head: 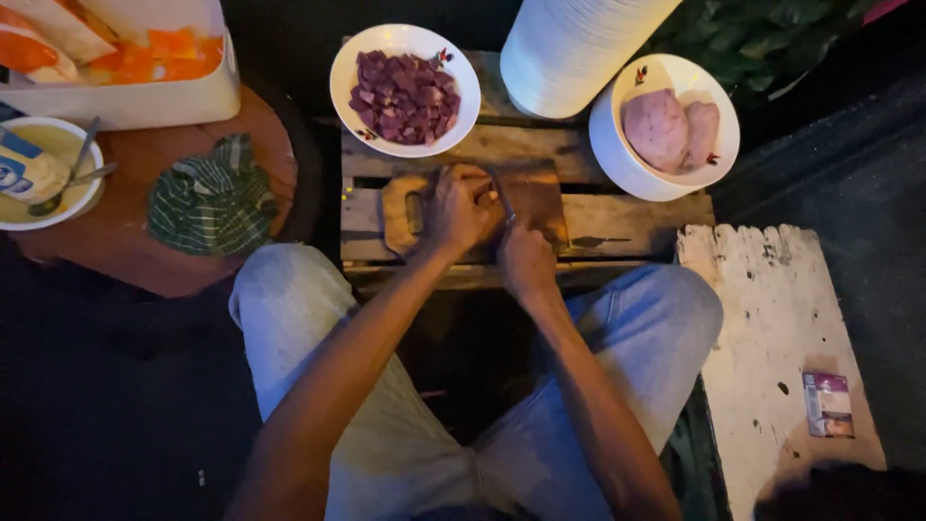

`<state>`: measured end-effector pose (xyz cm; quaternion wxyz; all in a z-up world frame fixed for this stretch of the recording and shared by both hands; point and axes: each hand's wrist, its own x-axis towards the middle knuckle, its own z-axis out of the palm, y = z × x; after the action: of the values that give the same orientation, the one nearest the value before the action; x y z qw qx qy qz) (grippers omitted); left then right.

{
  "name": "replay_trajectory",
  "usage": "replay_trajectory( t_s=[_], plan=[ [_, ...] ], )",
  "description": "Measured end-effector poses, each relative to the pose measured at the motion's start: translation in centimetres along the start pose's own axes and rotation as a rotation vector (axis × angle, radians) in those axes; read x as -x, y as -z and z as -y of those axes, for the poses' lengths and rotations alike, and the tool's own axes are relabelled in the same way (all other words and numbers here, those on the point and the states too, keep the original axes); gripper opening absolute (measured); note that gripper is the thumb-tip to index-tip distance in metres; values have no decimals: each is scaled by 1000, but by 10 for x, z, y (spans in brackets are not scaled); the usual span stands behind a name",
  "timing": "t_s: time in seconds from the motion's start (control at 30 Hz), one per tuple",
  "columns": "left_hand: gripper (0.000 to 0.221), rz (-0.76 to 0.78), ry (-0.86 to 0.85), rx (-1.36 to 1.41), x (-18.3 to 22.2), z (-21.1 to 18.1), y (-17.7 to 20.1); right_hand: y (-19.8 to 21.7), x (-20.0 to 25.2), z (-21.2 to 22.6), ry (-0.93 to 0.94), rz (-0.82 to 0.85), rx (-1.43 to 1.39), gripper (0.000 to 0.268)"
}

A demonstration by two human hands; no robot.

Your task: Cutting and dicing purple sweet potatoes on a wooden cutting board in a food preparation area.

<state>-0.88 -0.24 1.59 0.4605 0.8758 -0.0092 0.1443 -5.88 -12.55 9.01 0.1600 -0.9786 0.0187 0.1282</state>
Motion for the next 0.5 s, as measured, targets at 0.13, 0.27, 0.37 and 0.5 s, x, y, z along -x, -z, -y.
replay_trajectory(
  t_s=[0.13,0.27,0.37,0.5],
  plan=[
    [44,60,24,109,-9,26,-23,-25,5,-15,-17,24,52,31],
    [60,64,108,114,-12,24,-24,-68,-6,-41,107,-315,228,26],
    [62,83,117,98,-12,27,-26,-83,-8,-43,155,-414,327,18],
    [54,87,79,21,-9,19,-19,-83,-21,-55,101,-248,243,14]
  ],
)
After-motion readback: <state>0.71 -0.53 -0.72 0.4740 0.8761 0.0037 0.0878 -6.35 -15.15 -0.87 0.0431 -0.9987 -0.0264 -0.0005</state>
